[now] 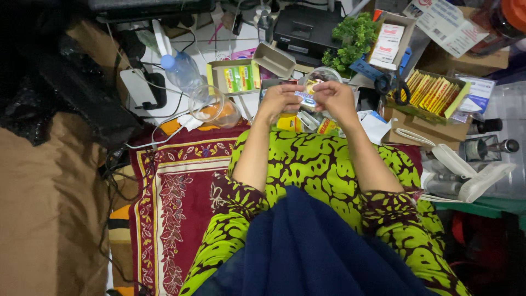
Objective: The person sits on a rug and sorts small packaged items from a plastic container into a cardboard box. They use scissors to cut open some packages and place the contents into the box.
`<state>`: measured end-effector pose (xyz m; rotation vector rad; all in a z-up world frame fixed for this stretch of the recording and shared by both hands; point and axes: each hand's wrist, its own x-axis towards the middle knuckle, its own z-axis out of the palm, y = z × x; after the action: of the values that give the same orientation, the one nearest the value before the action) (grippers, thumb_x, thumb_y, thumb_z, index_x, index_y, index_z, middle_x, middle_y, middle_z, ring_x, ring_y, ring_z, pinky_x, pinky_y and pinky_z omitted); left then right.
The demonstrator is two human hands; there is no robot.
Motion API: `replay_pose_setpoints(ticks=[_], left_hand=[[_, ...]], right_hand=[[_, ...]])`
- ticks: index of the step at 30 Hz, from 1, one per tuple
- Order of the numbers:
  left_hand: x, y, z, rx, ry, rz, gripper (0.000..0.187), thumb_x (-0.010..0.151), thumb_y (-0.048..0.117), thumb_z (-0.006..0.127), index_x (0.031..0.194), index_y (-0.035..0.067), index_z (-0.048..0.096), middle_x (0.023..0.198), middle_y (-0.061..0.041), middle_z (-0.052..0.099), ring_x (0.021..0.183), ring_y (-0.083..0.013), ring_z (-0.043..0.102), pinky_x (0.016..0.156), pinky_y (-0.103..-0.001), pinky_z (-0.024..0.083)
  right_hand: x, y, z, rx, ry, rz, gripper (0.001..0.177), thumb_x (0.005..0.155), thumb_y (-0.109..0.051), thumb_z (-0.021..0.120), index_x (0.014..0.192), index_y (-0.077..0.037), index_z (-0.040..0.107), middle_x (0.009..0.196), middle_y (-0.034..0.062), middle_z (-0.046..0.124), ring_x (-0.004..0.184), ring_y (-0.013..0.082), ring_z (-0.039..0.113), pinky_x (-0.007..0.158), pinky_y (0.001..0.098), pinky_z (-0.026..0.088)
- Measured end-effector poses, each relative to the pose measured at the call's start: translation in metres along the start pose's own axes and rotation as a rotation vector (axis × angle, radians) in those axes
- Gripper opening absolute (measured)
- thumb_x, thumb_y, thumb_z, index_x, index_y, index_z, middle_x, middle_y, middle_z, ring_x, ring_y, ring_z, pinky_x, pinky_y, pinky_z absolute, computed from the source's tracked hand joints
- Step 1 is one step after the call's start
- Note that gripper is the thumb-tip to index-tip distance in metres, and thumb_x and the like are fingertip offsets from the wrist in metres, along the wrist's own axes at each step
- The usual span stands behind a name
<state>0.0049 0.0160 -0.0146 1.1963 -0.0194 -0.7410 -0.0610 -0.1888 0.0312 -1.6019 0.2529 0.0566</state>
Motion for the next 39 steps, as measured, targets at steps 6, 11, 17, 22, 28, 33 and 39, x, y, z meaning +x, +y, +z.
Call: replay_pose_setpoints(ticks=[6,11,17,22,28,33,39], left_hand=[[0.01,-0.013,0.014,0.043,0.04,0.026,0.035,0.087,-0.002,0.074,0.122,-0.001,0.072,0.099,-0.009,0.077,0.082,-0.0145,0.073,0.075,-0.026,0.061],[0.019,-0.022,0.023,-0.042,0.011,0.057,0.037,0.086,-0.003,0.074,0.123,-0.005,0.069,0.1,-0.012,0.075,0.083,-0.016,0.074,0.076,-0.027,0.063],[0.027,-0.02,0.04,-0.036,-0.001,0.04,0.039,0.086,-0.003,0.074,0.124,-0.005,0.069,0.102,-0.013,0.076,0.083,-0.0171,0.075,0.075,-0.026,0.063],[0.036,-0.014,0.058,-0.014,-0.017,0.041,0.038,0.088,0.002,0.074,0.127,-0.002,0.07,0.099,-0.012,0.077,0.078,-0.0143,0.072,0.069,-0.024,0.06],[0.05,-0.013,0.083,-0.035,-0.005,0.056,0.039,0.088,0.002,0.073,0.127,-0.001,0.069,0.095,-0.009,0.076,0.077,-0.0132,0.071,0.068,-0.023,0.06],[0.066,-0.023,0.099,-0.054,0.013,0.053,0.04,0.088,0.002,0.072,0.128,0.001,0.068,0.096,-0.007,0.076,0.076,-0.0112,0.07,0.068,-0.023,0.06],[0.101,-0.05,0.122,-0.166,-0.1,0.023,0.04,0.091,0.001,0.072,0.13,-0.002,0.067,0.099,-0.011,0.074,0.075,-0.0135,0.067,0.066,-0.023,0.056]], right_hand=[[-0.005,0.008,-0.02,0.106,0.03,0.046,0.02,0.087,0.001,0.072,0.107,0.003,0.072,0.087,0.0077,0.073,0.066,0.0124,0.069,0.058,0.0241,0.058],[-0.011,0.009,-0.03,0.152,0.071,0.035,0.018,0.09,0.001,0.072,0.107,0.004,0.071,0.086,0.0086,0.073,0.066,0.0124,0.068,0.059,0.0241,0.057],[-0.019,0.008,-0.042,0.169,0.144,0.011,0.018,0.09,0.002,0.071,0.108,0.004,0.071,0.086,0.0084,0.073,0.069,0.0128,0.069,0.06,0.0245,0.058],[-0.022,0.009,-0.057,0.168,0.236,-0.027,0.02,0.089,0.001,0.07,0.109,0.003,0.071,0.086,0.0082,0.074,0.069,0.0121,0.069,0.059,0.0234,0.055],[-0.023,0.017,-0.085,-0.003,0.429,-0.249,0.016,0.089,0.001,0.072,0.105,0.0,0.072,0.087,0.006,0.075,0.073,0.0097,0.071,0.063,0.0217,0.054],[-0.025,0.018,-0.112,-0.284,0.667,-0.44,0.015,0.09,0.003,0.074,0.104,-0.002,0.074,0.089,0.0049,0.073,0.073,0.0103,0.064,0.068,0.0248,0.054],[-0.032,0.016,-0.128,-0.804,0.857,-0.588,0.025,0.08,-0.002,0.081,0.103,-0.005,0.075,0.1,0.013,0.07,0.097,0.0331,0.064,0.089,0.0445,0.051]])
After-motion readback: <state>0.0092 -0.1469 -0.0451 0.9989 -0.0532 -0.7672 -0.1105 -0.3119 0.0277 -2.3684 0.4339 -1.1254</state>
